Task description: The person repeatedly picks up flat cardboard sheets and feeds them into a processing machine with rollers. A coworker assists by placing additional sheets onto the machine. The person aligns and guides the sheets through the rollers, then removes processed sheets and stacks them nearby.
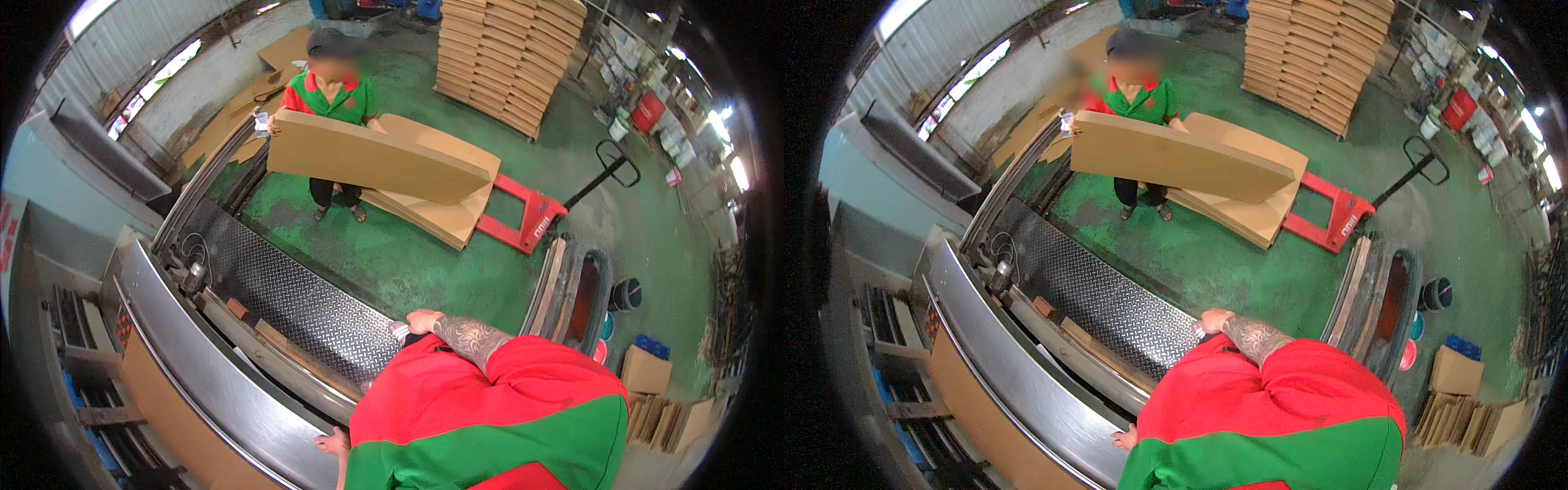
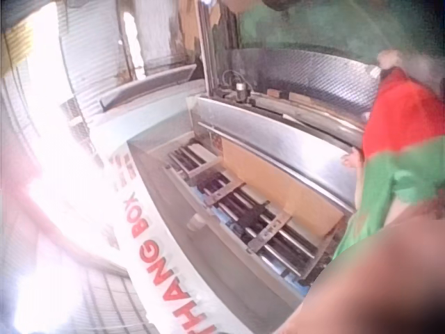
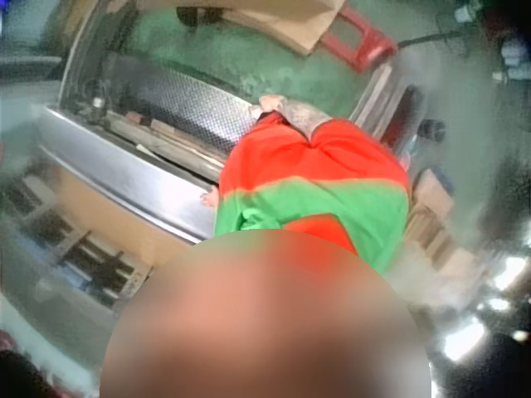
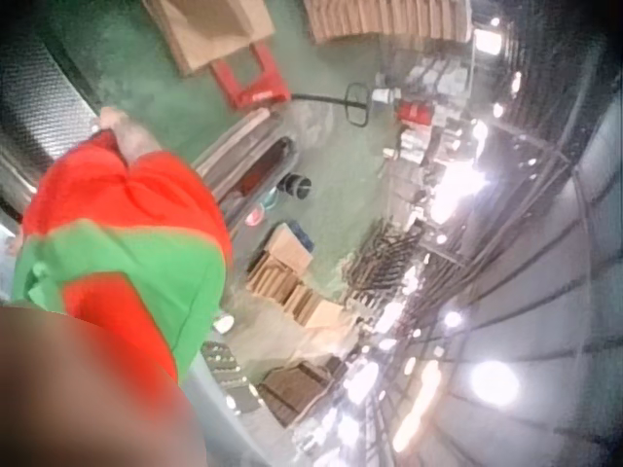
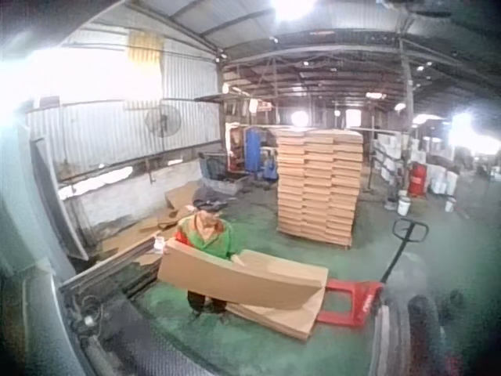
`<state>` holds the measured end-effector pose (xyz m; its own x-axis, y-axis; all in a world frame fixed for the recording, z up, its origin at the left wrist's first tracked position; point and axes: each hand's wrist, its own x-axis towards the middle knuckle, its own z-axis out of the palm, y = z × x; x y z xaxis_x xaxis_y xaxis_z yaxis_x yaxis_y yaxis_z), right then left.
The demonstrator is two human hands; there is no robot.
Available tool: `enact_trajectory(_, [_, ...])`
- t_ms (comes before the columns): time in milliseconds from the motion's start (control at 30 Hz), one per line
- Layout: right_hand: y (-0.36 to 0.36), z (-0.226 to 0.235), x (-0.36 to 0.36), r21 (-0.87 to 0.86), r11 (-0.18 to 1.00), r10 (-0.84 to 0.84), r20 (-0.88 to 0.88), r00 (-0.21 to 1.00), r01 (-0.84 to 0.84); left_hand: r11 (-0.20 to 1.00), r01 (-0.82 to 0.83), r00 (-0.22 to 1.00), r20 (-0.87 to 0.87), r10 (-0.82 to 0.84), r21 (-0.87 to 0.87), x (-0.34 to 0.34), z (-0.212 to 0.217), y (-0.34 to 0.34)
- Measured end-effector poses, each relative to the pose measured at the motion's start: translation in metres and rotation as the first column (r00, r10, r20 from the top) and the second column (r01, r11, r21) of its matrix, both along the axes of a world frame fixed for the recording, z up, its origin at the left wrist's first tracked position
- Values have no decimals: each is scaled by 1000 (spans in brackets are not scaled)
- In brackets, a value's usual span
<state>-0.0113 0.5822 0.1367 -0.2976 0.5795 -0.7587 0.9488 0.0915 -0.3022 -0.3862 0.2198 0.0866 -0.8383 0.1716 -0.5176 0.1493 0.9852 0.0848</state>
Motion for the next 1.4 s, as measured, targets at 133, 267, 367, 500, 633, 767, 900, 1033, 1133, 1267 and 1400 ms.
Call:
enact_trajectory(133, [33, -18, 23, 44, 991, 128, -79, 989, -125, 977, -162, 985, 33, 168, -139, -3, 0, 28])
enact_trajectory(267, [67, -52, 44, 79, 996, -33, -86, 996, 40, 964, -178, 984, -31, 175, -197, 8, 1, 51])
enact_trajectory(367, [82, -69, 72, -28, 983, -182, 39, 983, 183, 955, -148, 979, 98, 178, -256, 5, 17, 52])
enact_trajectory(500, [86, -80, 119, -11, 980, -200, 37, 979, 200, 980, -175, 965, 179, 191, -100, -2, 37, 54])
enact_trajectory(633, [72, -101, 150, 94, 993, 86, -91, 992, -77, 945, -317, 942, 87, 324, -80, 4, 31, 58])
enact_trajectory(767, [70, -110, 160, 90, 996, 22, -149, 989, -9, 922, -351, 918, 133, 373, -164, -2, 22, 56])
enact_trajectory(900, [76, -97, 158, -5, 984, -180, -68, 981, 180, 983, -171, 949, 256, 183, -68, -9, 22, 54])
enact_trajectory(1033, [71, -91, 162, -38, 970, -240, -39, 970, 238, 947, -271, 959, 43, 282, -172, 2, 21, 57])
enact_trajectory(1133, [65, -101, 171, -41, 984, -174, -89, 981, 171, 933, -340, 939, 13, 344, -119, 7, 24, 57])
enact_trajectory(1267, [54, -118, 176, -13, 998, -61, -93, 994, 60, 920, -389, 909, 145, 391, -45, 3, 28, 61])
enact_trajectory(1400, [40, -115, 174, -79, 967, -249, -65, 966, 244, 990, -123, 921, -364, 140, 72, 18, 14, 93])
